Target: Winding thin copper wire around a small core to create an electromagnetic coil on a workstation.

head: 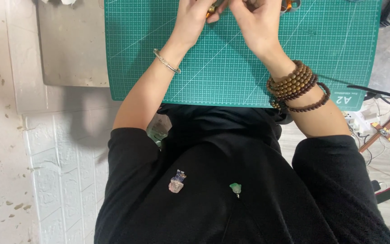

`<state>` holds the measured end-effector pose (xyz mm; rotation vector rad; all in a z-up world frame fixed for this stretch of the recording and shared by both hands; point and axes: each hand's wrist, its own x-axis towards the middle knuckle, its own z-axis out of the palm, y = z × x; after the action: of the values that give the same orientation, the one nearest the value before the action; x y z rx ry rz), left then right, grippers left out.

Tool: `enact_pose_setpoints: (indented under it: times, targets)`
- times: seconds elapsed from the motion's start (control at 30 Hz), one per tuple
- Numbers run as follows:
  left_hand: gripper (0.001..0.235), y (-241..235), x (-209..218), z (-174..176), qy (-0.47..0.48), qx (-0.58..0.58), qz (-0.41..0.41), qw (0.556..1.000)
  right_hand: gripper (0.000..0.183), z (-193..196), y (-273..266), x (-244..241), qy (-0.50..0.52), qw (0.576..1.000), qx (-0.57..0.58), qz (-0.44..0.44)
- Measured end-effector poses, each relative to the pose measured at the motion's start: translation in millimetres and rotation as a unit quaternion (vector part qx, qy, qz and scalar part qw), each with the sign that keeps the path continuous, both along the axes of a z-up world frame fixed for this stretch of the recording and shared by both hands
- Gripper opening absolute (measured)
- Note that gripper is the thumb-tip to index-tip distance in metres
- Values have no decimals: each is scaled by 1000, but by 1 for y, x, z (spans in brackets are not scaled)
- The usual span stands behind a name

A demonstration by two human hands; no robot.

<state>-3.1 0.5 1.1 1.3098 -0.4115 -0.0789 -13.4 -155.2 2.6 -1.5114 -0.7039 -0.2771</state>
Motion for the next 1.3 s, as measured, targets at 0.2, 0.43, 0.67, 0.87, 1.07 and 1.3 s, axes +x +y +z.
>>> enact_pose_setpoints:
  times: [0.2, 0.43, 0.67, 0.87, 1.07, 1.3]
  targets:
    - [21, -1, -2, 7, 16, -11, -3, 1000, 20, -10, -2, 1, 37, 999, -13, -25]
    - [30, 0, 4, -10, 19, -44, -23, 999, 37, -10, -1, 2, 47, 997, -26, -64]
    - [30, 5, 1, 2, 12, -59, -59, 996, 43, -7, -2, 4, 48, 996, -25, -74]
    - [21, 16, 2, 12, 13, -110, -104, 988, 47, 0, -5, 5, 59, 986, -64, -141]
    - [22, 24, 4, 13, 43, -163, -99, 981, 46, 3, -12, 10, 2, 975, -108, -194]
    - [7, 25, 0, 29, -20, -137, -89, 986, 37, 5, -24, 16, -91, 945, -177, -259]
